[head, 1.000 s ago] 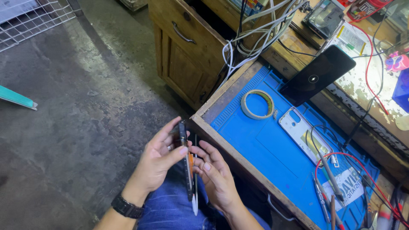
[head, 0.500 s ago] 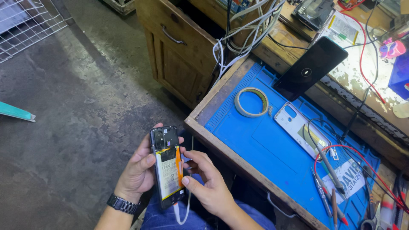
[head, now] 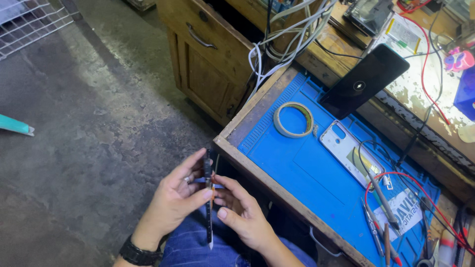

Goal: The person reassembles a mobile phone by placing the camera module into the chassis, connecting ribbon cables by hand, and using a driver to tighten a screw. They then press the rear cover onto the phone and connect a charging cable to check for power.

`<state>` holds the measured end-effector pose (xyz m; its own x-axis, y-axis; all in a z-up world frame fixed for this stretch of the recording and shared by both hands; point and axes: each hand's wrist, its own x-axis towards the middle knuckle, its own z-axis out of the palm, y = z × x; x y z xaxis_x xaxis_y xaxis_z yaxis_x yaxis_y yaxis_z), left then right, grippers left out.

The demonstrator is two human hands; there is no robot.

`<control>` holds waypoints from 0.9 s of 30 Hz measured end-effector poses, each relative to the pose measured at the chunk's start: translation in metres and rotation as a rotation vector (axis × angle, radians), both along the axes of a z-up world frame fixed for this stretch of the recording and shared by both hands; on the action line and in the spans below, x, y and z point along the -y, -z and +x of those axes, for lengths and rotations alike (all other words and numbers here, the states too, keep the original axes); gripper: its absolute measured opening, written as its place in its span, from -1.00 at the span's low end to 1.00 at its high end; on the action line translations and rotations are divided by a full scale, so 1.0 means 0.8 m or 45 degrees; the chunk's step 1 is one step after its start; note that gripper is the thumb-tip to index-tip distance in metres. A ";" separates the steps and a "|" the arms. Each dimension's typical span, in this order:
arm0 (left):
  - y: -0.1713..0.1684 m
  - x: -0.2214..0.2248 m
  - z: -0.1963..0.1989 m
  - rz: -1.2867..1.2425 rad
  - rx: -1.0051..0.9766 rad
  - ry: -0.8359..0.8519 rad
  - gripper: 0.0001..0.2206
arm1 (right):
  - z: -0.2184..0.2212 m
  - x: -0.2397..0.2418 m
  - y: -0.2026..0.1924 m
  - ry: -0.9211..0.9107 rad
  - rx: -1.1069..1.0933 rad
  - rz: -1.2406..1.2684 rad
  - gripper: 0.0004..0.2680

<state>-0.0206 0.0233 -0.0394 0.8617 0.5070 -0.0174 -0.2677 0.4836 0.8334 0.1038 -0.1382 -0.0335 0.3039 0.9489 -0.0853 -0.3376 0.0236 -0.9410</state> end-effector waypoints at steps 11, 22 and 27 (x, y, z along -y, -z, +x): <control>-0.066 0.022 0.011 0.609 -0.359 -0.274 -0.30 | -0.003 -0.011 0.039 0.150 -0.229 0.061 -0.48; -0.072 0.016 0.001 0.616 -0.470 -0.205 -0.35 | -0.011 -0.019 0.011 0.131 -0.329 0.024 -0.53; -0.079 0.014 0.001 0.634 -0.557 -0.260 -0.41 | -0.012 -0.018 0.013 0.111 -0.434 0.026 -0.56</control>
